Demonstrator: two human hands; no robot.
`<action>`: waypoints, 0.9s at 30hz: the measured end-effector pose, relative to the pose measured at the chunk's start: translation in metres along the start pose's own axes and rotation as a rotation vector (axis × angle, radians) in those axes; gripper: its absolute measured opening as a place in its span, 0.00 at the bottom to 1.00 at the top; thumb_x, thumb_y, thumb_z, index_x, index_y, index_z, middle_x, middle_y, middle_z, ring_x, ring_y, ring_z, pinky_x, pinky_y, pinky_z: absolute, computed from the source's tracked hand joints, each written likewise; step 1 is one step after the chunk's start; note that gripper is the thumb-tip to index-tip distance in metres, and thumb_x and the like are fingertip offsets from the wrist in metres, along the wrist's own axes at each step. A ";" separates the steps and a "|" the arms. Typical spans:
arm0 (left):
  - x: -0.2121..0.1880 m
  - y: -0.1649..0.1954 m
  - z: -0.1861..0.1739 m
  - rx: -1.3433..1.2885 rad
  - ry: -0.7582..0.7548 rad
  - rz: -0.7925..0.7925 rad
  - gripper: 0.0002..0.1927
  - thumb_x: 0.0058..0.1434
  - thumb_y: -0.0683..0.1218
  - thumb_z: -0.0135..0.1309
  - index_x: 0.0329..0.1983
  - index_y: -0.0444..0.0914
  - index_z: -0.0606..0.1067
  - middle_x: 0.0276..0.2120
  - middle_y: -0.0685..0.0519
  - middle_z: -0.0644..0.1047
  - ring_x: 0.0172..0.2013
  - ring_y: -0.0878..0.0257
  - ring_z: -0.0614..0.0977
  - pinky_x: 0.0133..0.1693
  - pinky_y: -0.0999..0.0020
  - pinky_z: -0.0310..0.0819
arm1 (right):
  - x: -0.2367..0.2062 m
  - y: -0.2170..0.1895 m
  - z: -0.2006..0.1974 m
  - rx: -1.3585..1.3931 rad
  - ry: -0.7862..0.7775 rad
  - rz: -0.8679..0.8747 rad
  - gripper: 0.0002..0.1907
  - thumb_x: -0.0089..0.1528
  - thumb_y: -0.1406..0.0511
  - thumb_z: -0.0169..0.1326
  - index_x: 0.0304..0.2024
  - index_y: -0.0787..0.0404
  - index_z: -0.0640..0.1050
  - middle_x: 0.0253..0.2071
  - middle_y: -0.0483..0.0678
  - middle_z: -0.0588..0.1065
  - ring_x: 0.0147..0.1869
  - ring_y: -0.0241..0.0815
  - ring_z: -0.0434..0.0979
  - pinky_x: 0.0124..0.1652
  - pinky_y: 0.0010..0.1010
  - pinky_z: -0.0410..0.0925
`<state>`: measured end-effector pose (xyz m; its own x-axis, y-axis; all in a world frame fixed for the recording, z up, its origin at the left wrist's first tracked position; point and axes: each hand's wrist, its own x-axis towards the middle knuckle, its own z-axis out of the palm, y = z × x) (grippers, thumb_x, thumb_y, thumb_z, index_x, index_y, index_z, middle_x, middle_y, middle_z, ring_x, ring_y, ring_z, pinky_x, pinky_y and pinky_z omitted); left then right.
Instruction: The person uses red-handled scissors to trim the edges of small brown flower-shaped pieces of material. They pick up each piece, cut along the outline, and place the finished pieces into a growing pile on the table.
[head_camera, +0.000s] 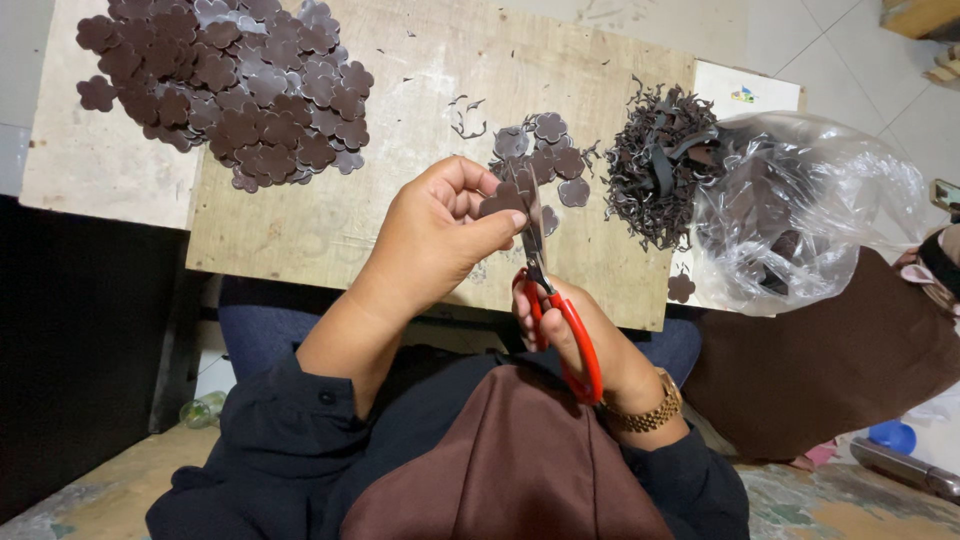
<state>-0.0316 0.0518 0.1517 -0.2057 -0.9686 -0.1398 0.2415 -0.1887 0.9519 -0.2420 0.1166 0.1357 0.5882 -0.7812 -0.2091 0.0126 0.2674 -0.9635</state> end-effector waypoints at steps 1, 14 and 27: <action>0.001 0.000 0.000 -0.017 -0.004 0.000 0.13 0.59 0.38 0.62 0.44 0.31 0.72 0.31 0.52 0.81 0.29 0.71 0.82 0.33 0.78 0.77 | 0.000 0.000 0.000 -0.004 0.009 0.007 0.36 0.63 0.34 0.48 0.43 0.60 0.69 0.33 0.40 0.64 0.34 0.31 0.62 0.35 0.23 0.62; 0.005 -0.005 -0.002 -0.120 -0.035 0.006 0.12 0.60 0.37 0.61 0.43 0.31 0.72 0.33 0.50 0.81 0.31 0.68 0.83 0.35 0.75 0.80 | 0.002 0.000 -0.002 -0.075 0.057 -0.060 0.34 0.67 0.36 0.43 0.38 0.61 0.69 0.29 0.40 0.64 0.29 0.31 0.61 0.30 0.22 0.61; 0.006 -0.004 -0.002 -0.056 -0.027 0.038 0.08 0.63 0.38 0.60 0.41 0.31 0.72 0.33 0.50 0.81 0.31 0.68 0.83 0.34 0.75 0.79 | 0.003 0.003 0.000 0.098 -0.013 -0.058 0.32 0.68 0.38 0.46 0.42 0.60 0.68 0.33 0.38 0.62 0.33 0.30 0.59 0.34 0.23 0.59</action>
<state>-0.0321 0.0468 0.1470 -0.2204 -0.9706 -0.0962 0.3025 -0.1618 0.9393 -0.2404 0.1151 0.1324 0.5943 -0.7900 -0.1509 0.1258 0.2766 -0.9527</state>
